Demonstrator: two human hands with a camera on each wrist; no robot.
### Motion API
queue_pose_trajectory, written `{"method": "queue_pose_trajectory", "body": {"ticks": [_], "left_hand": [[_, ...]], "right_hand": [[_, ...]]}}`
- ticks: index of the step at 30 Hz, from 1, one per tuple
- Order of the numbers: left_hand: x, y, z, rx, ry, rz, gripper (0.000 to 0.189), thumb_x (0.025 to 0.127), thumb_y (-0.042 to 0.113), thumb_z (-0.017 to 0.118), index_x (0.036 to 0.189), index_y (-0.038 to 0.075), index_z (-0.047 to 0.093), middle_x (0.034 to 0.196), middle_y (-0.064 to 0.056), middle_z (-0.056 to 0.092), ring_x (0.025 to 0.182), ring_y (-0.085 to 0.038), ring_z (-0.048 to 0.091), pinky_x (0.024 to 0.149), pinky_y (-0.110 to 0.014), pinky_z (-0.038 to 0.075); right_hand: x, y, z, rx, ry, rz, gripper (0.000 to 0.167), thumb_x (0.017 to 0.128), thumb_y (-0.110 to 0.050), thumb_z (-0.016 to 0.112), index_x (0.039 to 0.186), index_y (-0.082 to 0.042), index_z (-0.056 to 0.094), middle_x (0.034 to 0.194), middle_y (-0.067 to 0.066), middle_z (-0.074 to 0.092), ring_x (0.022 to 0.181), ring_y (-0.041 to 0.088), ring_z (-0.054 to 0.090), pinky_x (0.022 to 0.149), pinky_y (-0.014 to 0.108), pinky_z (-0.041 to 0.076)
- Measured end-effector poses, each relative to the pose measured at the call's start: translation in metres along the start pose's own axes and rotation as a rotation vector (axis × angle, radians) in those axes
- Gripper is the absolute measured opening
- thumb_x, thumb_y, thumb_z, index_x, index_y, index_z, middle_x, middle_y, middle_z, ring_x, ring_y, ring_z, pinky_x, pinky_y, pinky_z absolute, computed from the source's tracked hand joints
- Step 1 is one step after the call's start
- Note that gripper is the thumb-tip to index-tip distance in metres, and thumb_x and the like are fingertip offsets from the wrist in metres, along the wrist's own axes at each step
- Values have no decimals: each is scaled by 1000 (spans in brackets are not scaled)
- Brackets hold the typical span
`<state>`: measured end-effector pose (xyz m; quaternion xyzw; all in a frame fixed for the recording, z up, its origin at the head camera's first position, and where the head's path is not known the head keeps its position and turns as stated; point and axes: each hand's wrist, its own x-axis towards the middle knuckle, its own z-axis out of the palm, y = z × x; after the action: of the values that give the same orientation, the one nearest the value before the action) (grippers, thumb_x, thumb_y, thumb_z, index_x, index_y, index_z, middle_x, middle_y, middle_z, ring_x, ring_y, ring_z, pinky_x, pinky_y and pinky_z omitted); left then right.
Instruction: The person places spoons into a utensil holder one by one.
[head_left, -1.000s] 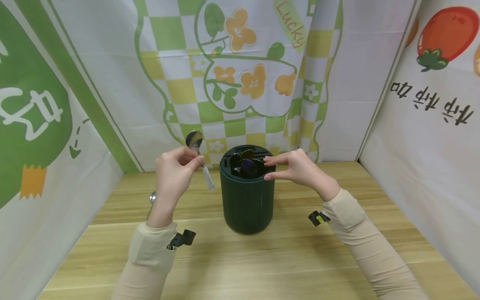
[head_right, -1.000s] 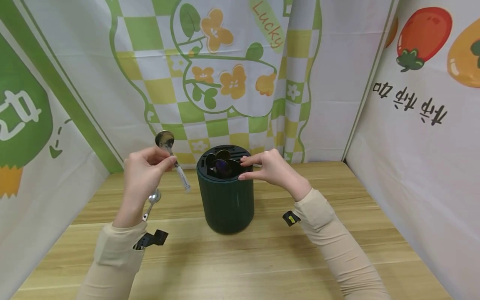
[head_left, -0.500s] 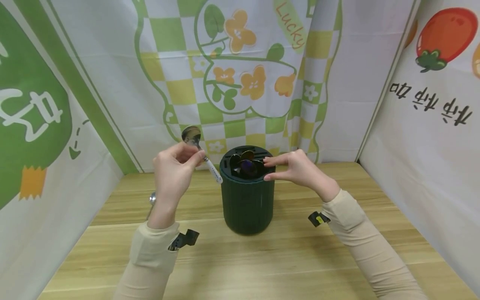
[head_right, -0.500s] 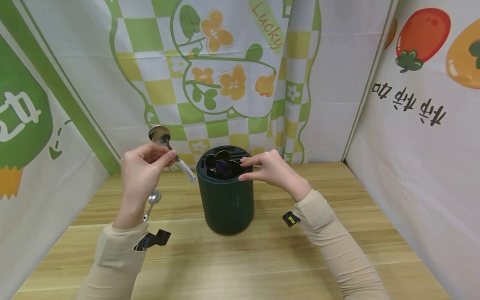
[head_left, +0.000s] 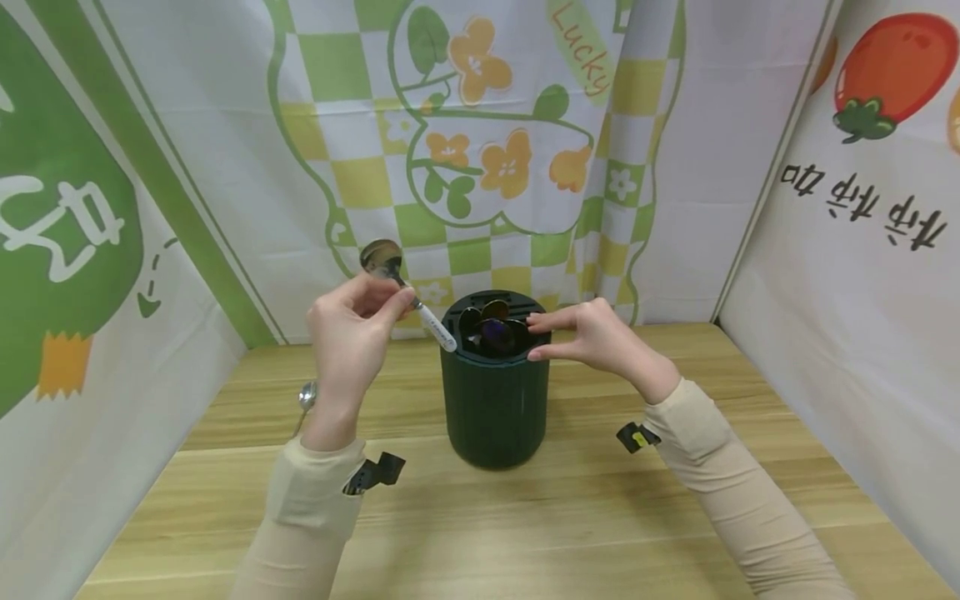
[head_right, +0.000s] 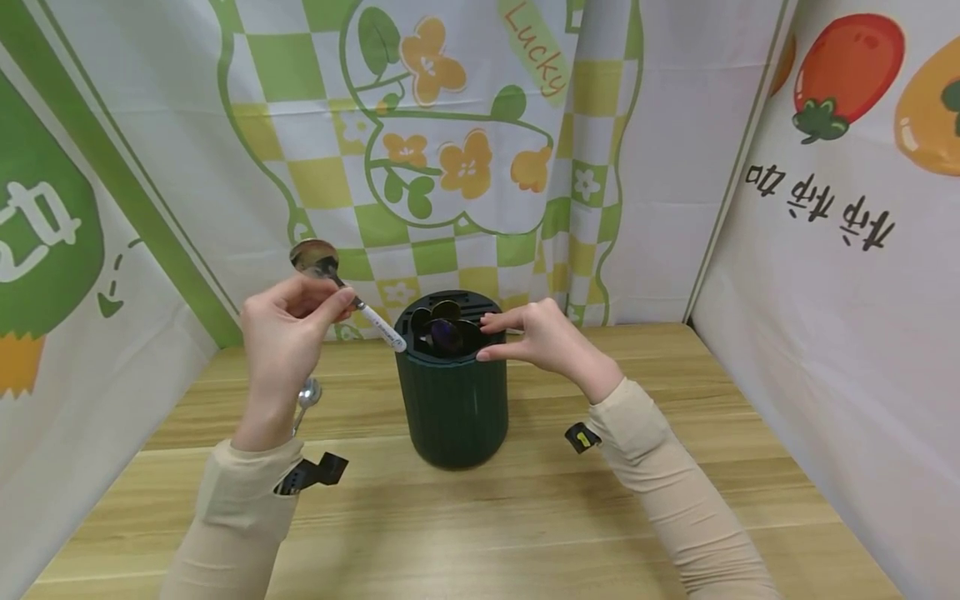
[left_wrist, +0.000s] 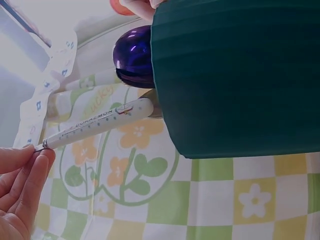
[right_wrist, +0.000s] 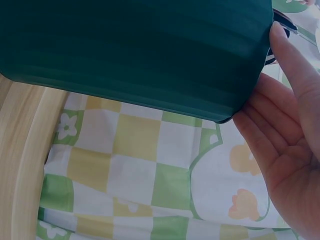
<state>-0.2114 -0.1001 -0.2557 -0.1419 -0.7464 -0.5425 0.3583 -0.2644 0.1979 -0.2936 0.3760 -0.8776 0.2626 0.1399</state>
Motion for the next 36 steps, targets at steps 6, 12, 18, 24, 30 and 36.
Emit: {"method": "queue_pose_trajectory", "body": {"ticks": [6, 12, 18, 24, 30, 36], "left_hand": [[3, -4, 6, -25, -11, 3, 15, 80, 14, 77, 82, 1, 72, 80, -14, 72, 64, -12, 68, 61, -20, 54], [4, -7, 11, -39, -24, -2, 16, 80, 15, 77, 83, 1, 71, 81, -14, 72, 64, -5, 66, 64, -21, 55], [6, -6, 15, -47, -58, 6, 16, 80, 16, 77, 84, 1, 71, 81, -13, 73, 64, -5, 66, 62, -24, 55], [9, -7, 18, -43, -79, 0, 13, 80, 13, 77, 83, 1, 71, 81, -12, 73, 65, -8, 67, 62, -22, 54], [11, -9, 19, -29, -108, 3, 13, 80, 12, 76, 84, 1, 71, 81, -12, 73, 64, -7, 67, 63, -22, 54], [15, -11, 19, 8, -153, 20, 12, 81, 13, 76, 84, 2, 72, 81, -11, 73, 65, -9, 67, 62, -22, 53]], "right_hand": [[0, 0, 0, 1, -4, 13, 42, 79, -43, 73, 113, -19, 72, 118, -3, 68, 91, 10, 69, 64, 24, 44], [0, -1, 0, 0, -1, 10, 42, 79, -43, 73, 113, -19, 72, 117, -2, 68, 92, 11, 69, 64, 23, 44], [0, -1, -1, 2, -7, 23, 42, 79, -43, 73, 113, -19, 71, 118, -3, 68, 91, 10, 69, 65, 24, 44], [0, -1, -1, 3, -11, 18, 42, 79, -43, 72, 114, -19, 71, 118, -3, 68, 92, 10, 69, 65, 24, 45], [0, 0, 0, -8, -7, 13, 42, 79, -42, 73, 114, -19, 71, 117, -3, 68, 93, 10, 69, 66, 24, 45], [0, 0, 0, -4, -7, 11, 41, 79, -43, 72, 113, -20, 71, 117, -3, 68, 94, 10, 69, 62, 23, 44]]}}
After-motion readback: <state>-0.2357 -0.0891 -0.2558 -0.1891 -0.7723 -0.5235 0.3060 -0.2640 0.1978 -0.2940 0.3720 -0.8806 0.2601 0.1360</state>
